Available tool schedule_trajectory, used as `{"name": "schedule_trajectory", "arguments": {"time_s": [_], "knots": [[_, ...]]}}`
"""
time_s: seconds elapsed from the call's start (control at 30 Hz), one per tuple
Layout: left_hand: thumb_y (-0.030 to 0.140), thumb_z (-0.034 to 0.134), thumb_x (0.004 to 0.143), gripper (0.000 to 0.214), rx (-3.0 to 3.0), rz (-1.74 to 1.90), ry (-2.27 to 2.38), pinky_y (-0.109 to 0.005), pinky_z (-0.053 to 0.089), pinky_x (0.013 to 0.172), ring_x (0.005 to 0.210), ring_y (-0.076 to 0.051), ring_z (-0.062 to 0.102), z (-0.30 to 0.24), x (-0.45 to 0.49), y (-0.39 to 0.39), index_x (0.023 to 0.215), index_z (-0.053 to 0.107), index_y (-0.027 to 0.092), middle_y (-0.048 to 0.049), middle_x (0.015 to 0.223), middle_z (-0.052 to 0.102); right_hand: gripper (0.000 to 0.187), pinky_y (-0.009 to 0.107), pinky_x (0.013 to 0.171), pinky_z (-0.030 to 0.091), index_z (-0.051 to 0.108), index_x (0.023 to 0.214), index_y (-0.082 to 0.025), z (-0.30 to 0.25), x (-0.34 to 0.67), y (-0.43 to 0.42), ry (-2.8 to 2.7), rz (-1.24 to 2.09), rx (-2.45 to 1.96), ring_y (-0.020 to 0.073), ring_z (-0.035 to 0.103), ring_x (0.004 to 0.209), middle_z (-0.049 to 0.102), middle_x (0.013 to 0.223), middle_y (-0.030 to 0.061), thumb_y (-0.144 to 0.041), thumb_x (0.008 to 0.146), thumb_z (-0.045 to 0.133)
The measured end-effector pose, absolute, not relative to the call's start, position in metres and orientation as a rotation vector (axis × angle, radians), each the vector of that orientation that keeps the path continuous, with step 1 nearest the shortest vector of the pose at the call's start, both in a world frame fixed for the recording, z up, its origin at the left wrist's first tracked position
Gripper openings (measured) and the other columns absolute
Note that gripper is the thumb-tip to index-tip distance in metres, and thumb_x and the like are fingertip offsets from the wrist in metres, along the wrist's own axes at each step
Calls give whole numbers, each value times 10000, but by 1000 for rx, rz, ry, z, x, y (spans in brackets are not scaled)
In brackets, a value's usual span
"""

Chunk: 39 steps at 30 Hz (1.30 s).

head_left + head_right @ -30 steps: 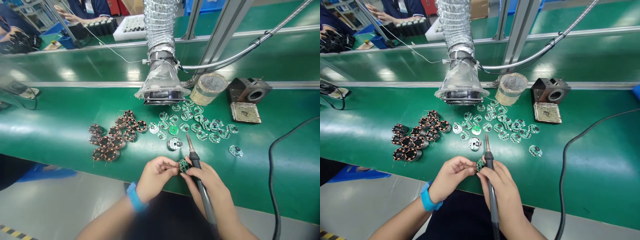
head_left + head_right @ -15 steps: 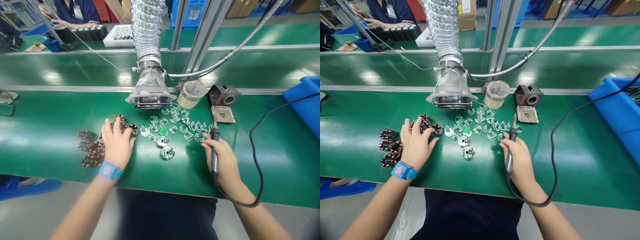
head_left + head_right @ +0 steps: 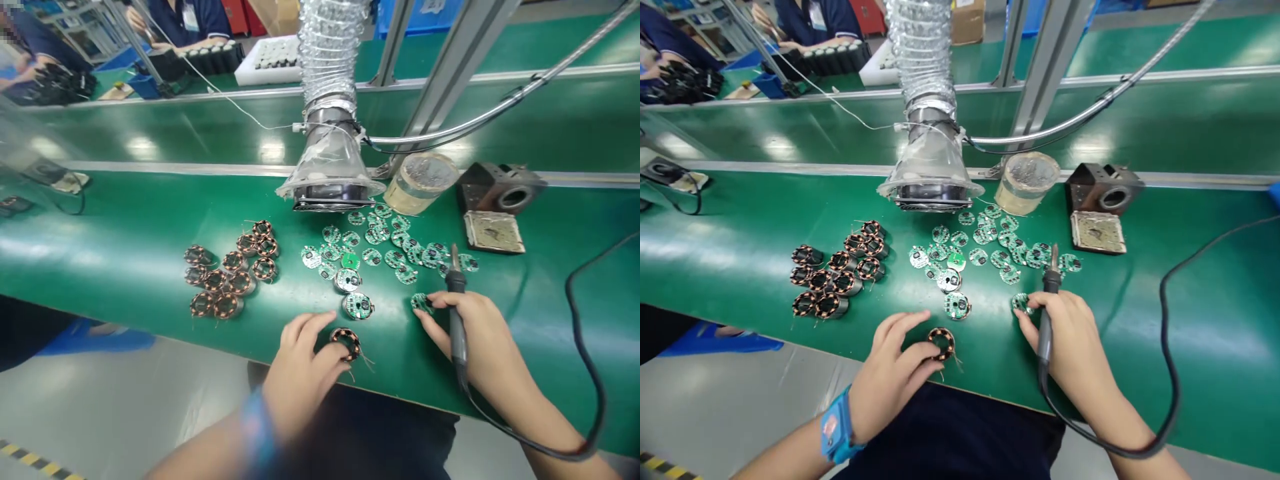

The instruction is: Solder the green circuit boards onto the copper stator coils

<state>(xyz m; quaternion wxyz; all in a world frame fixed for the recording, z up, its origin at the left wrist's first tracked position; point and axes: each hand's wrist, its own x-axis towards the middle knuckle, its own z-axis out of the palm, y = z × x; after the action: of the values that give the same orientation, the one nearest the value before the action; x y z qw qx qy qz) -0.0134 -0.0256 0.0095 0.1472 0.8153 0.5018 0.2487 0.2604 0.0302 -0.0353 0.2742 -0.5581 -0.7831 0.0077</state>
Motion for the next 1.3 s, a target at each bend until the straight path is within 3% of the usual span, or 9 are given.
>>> {"name": "schedule_trajectory", "arguments": {"time_s": [0.13, 0.37, 0.47, 0.6, 0.67, 0.83, 1.07, 1.3], "knots": [[242, 750, 674, 467, 2039, 764, 1481, -423, 513, 854, 1018, -245, 542, 4, -27, -24, 1072, 509, 196, -120, 1129, 518, 252, 364, 700, 444, 457, 885, -218, -38, 255, 19, -2053, 64, -1471, 203, 588, 755, 617, 859, 44, -356, 746, 616], [275, 659, 770, 206, 2264, 834, 1392, -337, 557, 697, 819, -189, 600, -2, -13, -30, 959, 615, 207, -96, 1034, 584, 258, 371, 718, 450, 445, 876, -224, -39, 249, 11, -2001, 144, -1507, 207, 605, 784, 608, 887, 48, -357, 741, 619], [184, 568, 836, 87, 2290, 841, 1210, -324, 540, 792, 915, -180, 604, -8, -5, -22, 905, 620, 200, -67, 1052, 638, 255, 372, 728, 451, 446, 876, -228, -39, 250, 7, -2005, 175, -1514, 204, 607, 798, 601, 903, 42, -350, 738, 623], [105, 504, 858, 207, 2150, 833, 1138, -335, 479, 940, 1123, -178, 543, -10, -13, -17, 1041, 558, 186, -102, 1280, 529, 248, 378, 737, 454, 438, 875, -227, -36, 250, 2, -2019, 199, -1497, 205, 606, 814, 595, 909, 42, -331, 743, 621], [71, 498, 841, 251, 2147, 890, 1242, -353, 500, 903, 1108, -200, 551, -8, -17, -20, 1058, 556, 184, -126, 1266, 523, 244, 377, 732, 454, 441, 879, -222, -35, 249, 0, -2025, 180, -1490, 205, 603, 809, 591, 896, 46, -319, 746, 622], [84, 480, 855, 279, 2372, 852, 1151, -284, 553, 712, 834, -165, 629, 1, -11, -27, 1087, 588, 193, -69, 926, 672, 229, 386, 750, 429, 466, 858, -227, -38, 251, -1, -2048, 109, -1526, 206, 598, 813, 606, 913, 44, -327, 743, 636], [126, 454, 888, 245, 2607, 728, 982, -298, 546, 617, 739, -176, 636, 6, 0, -6, 1064, 622, 155, -76, 899, 694, 225, 398, 771, 414, 449, 790, -233, -38, 255, 0, -2065, 125, -1502, 200, 604, 807, 632, 885, 20, -321, 739, 650], [103, 626, 779, 150, 1619, 985, 1218, -255, 565, 722, 760, -152, 684, -4, 7, -9, 842, 724, 197, -35, 831, 736, 280, 279, 694, 496, 416, 863, -229, -10, 207, -17, -1958, 401, -1238, 149, 610, 874, 570, 995, 52, -153, 732, 651]]}}
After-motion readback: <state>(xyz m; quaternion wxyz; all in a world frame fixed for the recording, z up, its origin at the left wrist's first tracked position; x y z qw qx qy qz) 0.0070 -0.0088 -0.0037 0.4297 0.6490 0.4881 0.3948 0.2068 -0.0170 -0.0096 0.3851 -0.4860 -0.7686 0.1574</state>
